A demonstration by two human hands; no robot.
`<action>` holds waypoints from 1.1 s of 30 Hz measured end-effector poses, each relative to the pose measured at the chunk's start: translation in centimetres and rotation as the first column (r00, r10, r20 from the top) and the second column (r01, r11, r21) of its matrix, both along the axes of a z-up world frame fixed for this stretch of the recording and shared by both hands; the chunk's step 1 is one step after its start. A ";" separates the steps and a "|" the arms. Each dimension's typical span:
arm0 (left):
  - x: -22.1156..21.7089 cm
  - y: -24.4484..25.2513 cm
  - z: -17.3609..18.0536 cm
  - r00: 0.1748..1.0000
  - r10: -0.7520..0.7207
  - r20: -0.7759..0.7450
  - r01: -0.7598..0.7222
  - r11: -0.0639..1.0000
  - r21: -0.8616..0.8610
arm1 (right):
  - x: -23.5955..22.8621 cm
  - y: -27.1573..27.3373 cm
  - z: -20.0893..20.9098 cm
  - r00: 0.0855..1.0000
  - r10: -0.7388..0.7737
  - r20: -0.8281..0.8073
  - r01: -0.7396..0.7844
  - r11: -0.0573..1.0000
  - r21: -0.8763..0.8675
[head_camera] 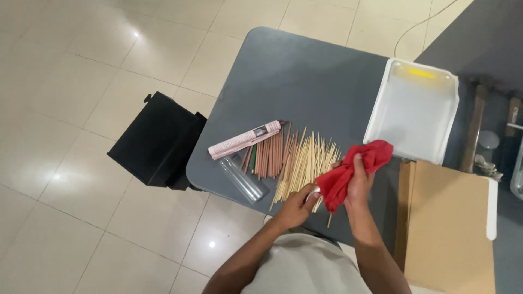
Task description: Organize paper folders and clean wooden skewers using a red cloth.
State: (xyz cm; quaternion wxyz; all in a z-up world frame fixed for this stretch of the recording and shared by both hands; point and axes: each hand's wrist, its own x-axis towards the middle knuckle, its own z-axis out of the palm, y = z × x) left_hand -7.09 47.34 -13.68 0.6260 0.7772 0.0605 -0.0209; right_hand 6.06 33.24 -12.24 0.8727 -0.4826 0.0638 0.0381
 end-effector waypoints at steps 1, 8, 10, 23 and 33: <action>-0.9 0.4 -0.3 1.000 0.011 0.002 -0.011 0.998 -0.064 | -0.7 0.2 0.3 1.000 0.006 -0.013 -0.006 0.999 0.036; -1.6 4.4 -8.2 0.999 -0.006 0.050 0.017 0.974 -0.227 | -1.9 -2.6 -3.1 0.984 -0.179 -0.004 0.179 0.984 -0.008; -0.6 4.0 -8.3 0.975 0.159 -0.157 -0.216 0.852 -0.476 | -3.4 -3.2 -5.2 0.996 -0.012 0.087 0.045 0.921 -0.387; -0.3 -4.9 -10.1 0.972 -0.200 0.123 0.234 0.880 -0.414 | -11.0 -4.9 -2.6 0.994 0.074 -0.084 -0.100 0.918 -0.384; 2.6 -9.0 -10.3 0.940 -0.297 -0.168 0.340 0.855 0.393 | -3.0 -17.8 -9.3 0.994 -0.071 -0.086 -0.075 0.141 -0.987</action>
